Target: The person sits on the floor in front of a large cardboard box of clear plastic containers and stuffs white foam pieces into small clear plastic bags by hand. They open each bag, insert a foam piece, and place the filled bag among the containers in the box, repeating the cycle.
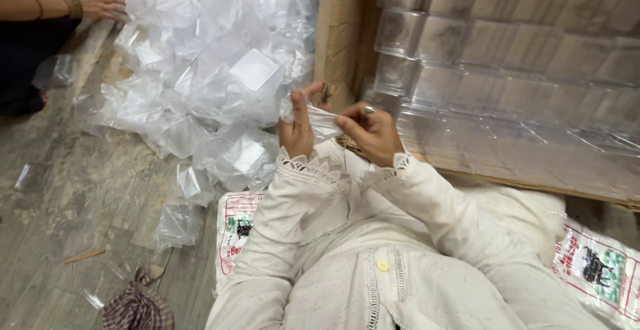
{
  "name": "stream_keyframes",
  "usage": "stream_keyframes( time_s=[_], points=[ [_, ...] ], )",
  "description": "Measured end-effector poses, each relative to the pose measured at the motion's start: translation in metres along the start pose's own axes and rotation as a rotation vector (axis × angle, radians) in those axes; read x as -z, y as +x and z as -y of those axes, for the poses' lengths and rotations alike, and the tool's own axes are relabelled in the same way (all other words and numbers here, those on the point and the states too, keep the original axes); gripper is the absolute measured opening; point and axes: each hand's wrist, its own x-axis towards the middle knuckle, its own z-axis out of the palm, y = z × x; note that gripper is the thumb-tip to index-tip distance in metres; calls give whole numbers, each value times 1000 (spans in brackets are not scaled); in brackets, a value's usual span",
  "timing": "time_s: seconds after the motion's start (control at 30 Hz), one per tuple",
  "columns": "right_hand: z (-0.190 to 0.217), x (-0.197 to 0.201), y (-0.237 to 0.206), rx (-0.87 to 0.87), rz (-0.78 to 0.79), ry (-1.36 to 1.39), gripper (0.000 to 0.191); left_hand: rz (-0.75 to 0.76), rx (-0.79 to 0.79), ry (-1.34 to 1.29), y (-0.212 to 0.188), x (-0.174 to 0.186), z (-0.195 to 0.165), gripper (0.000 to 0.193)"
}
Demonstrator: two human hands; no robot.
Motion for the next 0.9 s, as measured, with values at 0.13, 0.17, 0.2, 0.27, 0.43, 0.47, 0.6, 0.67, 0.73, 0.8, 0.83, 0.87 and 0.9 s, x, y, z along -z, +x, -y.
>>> stream_keyframes(
  time_s=[0.13, 0.17, 0.2, 0.27, 0.43, 0.47, 0.6, 0.67, 0.73, 0.8, 0.83, 0.87, 0.9],
  points=[
    [-18, 26, -43, -69, -227, 297, 16, 301, -103, 38, -13, -5, 3, 41],
    [-17, 34, -55, -81, -187, 305, 16, 230, -2, 62, -18, -8, 7, 36],
    [-14, 42, -67, -95, -147, 313, 16, 159, 101, 89, -24, -13, 11, 31],
    [-3, 54, -80, -66, -86, 281, 14, 132, 32, 17, -33, -30, 19, 29],
    [26, 90, -85, -347, -229, 505, 40, 291, 49, 25, -62, -72, 20, 28],
    [28, 96, -87, -310, -152, 480, 36, 313, 105, 20, -66, -78, 17, 28],
    [22, 111, -100, -117, -49, 545, 24, 398, -17, 34, -76, -87, 2, 29],
    [20, 112, -108, -22, -119, 620, 20, 388, -2, 14, -79, -87, -2, 28],
    [23, 109, -114, 62, -217, 658, 16, 419, -62, 28, -83, -89, -4, 27],
    [29, 105, -116, -201, -285, 791, 20, 501, -194, 75, -89, -94, -3, 26],
    [33, 104, -118, -332, -324, 856, 24, 475, -96, 115, -93, -98, -3, 26],
    [37, 103, -120, -255, -242, 743, 22, 450, -2, 153, -97, -102, -3, 27],
    [39, 104, -123, -176, -161, 628, 21, 425, 90, 191, -100, -105, -4, 28]
  ],
)
